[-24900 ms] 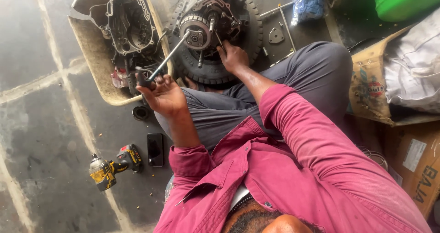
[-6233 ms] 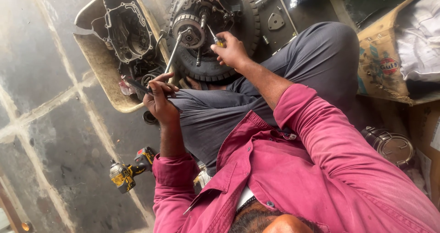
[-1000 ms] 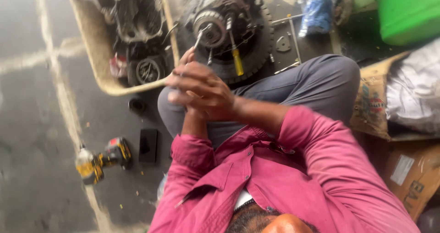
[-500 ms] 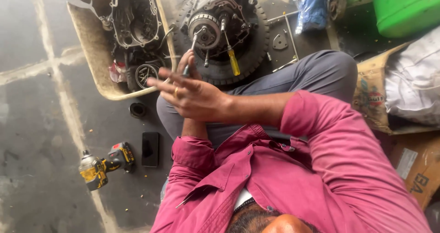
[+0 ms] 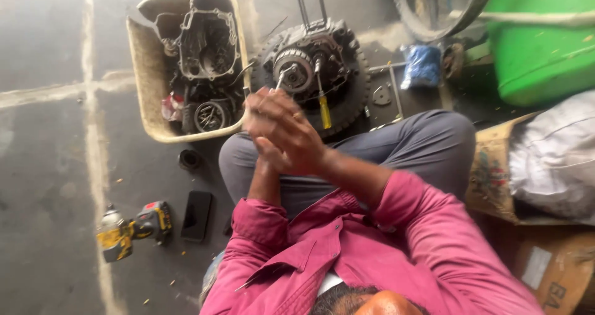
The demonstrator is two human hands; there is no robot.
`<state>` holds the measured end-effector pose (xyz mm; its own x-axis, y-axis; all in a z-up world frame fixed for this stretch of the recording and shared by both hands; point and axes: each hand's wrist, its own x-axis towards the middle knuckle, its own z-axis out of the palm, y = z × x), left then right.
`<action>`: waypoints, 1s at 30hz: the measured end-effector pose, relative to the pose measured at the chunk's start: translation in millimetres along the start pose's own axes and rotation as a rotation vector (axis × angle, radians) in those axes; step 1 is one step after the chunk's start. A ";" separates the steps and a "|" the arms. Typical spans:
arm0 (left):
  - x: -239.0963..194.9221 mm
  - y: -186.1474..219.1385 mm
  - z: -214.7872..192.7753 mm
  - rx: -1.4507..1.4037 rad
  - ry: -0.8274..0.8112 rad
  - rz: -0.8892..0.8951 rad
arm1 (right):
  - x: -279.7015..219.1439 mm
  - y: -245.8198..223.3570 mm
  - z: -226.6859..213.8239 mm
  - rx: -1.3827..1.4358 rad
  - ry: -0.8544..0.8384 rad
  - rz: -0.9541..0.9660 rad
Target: The person is assembling or repairing a motorcycle engine component, specifically working on the clutch assembly, using various tools.
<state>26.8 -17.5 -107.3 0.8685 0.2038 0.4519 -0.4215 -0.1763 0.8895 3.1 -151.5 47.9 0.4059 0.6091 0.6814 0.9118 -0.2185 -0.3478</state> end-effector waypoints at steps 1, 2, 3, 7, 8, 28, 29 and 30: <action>1.8 10.4 2.9 -0.003 0.006 -0.020 | 10.4 -14.1 -8.7 0.038 0.077 0.186; 4.6 13.1 8.2 -0.013 0.016 -0.013 | 13.7 -14.2 -14.1 0.030 0.068 0.176; 4.5 17.0 6.2 -0.010 0.016 -0.034 | 17.8 -18.0 -15.6 -0.033 0.064 0.285; 8.3 26.6 0.4 0.022 0.016 -0.012 | 18.3 -15.8 -6.3 -0.411 -0.066 0.258; 8.4 27.0 -0.3 0.022 0.010 -0.012 | 20.4 -15.4 -4.4 -0.412 -0.062 0.263; 19.7 63.9 5.0 0.295 0.129 0.001 | 24.0 -20.5 -28.9 -0.376 0.029 0.417; 17.6 58.9 4.4 0.293 0.136 -0.001 | 24.7 -17.8 -30.1 -0.377 0.023 0.412; 15.4 53.7 3.7 0.165 0.120 -0.045 | 25.5 -15.0 -30.9 -0.399 -0.020 0.389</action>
<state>18.5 -27.4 -52.8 0.8440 0.3262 0.4257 -0.3260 -0.3183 0.8902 1.7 -156.2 90.4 0.7198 0.4391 0.5376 0.6495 -0.6995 -0.2982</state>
